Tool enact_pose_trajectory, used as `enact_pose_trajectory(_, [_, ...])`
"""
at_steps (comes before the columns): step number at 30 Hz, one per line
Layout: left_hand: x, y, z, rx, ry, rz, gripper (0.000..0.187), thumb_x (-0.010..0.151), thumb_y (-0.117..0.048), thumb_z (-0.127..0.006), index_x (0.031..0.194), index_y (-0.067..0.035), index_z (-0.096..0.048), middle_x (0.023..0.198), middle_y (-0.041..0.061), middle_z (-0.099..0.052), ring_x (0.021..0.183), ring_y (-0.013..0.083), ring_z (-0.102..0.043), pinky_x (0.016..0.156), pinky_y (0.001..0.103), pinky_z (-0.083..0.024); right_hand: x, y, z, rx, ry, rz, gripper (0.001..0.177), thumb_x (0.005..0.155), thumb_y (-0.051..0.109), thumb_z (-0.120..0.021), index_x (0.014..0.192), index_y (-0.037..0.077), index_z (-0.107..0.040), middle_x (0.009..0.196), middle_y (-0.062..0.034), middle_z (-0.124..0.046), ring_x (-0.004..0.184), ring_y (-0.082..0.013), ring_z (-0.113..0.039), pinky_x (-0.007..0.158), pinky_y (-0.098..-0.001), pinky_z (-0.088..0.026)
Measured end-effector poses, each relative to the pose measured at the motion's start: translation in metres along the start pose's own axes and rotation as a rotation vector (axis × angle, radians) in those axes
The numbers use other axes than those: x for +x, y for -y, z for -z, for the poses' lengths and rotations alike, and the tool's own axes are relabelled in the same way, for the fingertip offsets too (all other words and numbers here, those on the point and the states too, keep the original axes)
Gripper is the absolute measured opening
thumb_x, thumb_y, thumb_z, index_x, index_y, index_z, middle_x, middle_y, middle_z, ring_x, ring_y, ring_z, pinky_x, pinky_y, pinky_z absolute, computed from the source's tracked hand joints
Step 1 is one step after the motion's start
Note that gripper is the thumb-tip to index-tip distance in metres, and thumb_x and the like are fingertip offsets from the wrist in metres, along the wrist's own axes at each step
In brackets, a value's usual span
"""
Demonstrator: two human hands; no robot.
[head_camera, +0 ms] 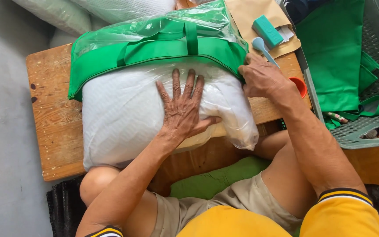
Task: The person places a plastic-wrapped pillow into a green zippered bag, zips the bag closed, and then applies a label to the front of the bag using a handheld stamper.
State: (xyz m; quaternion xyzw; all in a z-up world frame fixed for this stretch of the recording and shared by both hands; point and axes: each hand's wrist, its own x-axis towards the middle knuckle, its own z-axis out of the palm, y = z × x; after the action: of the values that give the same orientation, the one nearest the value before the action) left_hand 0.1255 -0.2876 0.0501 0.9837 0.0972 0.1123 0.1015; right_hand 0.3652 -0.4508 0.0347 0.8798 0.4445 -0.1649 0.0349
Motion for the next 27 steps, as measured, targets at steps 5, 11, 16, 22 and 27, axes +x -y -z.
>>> enact_pose_trajectory(5, [-0.004,-0.003,-0.008,0.060,0.000,-0.021,0.133,0.068,-0.094,-0.066,0.163,-0.009,-0.029,0.171,0.018,-0.019,0.154,0.0530,0.001,0.108,0.089,-0.002,-0.003,0.039,0.020,0.082,-0.305,0.163,0.055,0.079,0.017,-0.057,0.131,0.003,-0.049,0.117,-0.0178,-0.052,0.124,-0.0423,-0.054,0.098,-0.0570,-0.048])
enact_pose_trajectory(11, [-0.007,-0.006,-0.007,0.214,-0.058,-0.077,0.125,0.075,-0.098,-0.048,0.162,-0.010,-0.034,0.169,0.017,-0.026,0.154,0.0536,-0.012,0.109,0.086,-0.006,0.015,0.076,0.038,0.098,-0.706,0.489,0.041,0.090,0.013,-0.062,0.128,0.000,-0.052,0.102,-0.0186,-0.061,0.087,-0.0338,-0.062,0.073,-0.0447,-0.055])
enact_pose_trajectory(16, [-0.007,-0.008,-0.008,0.139,-0.019,-0.041,0.130,0.069,-0.094,-0.060,0.163,-0.009,-0.029,0.168,0.016,-0.026,0.154,0.0526,-0.008,0.109,0.087,-0.005,0.060,0.091,-0.009,-0.174,-0.911,0.424,0.008,0.101,0.018,-0.060,0.102,0.012,-0.065,0.091,-0.0067,-0.058,0.080,-0.0244,-0.061,0.063,-0.0351,-0.054])
enact_pose_trajectory(22, [0.002,-0.005,0.012,0.074,-0.001,0.016,0.118,0.065,-0.087,-0.070,0.154,-0.017,-0.041,0.151,0.009,-0.046,0.143,0.0429,-0.035,0.110,0.077,-0.023,0.002,0.103,0.001,-0.007,-0.889,0.444,0.011,0.099,0.019,-0.053,0.089,0.018,-0.056,0.085,0.0023,-0.047,0.082,-0.0240,-0.059,0.065,-0.0360,-0.048])
enact_pose_trajectory(27, [0.007,0.001,0.035,-0.022,0.069,0.057,0.106,0.066,-0.093,-0.066,0.146,-0.026,-0.051,0.133,0.006,-0.064,0.128,0.0329,-0.061,0.103,0.058,-0.048,-0.025,0.114,-0.014,0.200,-0.886,0.349,0.009,0.094,0.017,-0.064,0.090,0.013,-0.056,0.090,-0.0041,-0.048,0.088,-0.0309,-0.058,0.071,-0.0415,-0.046])
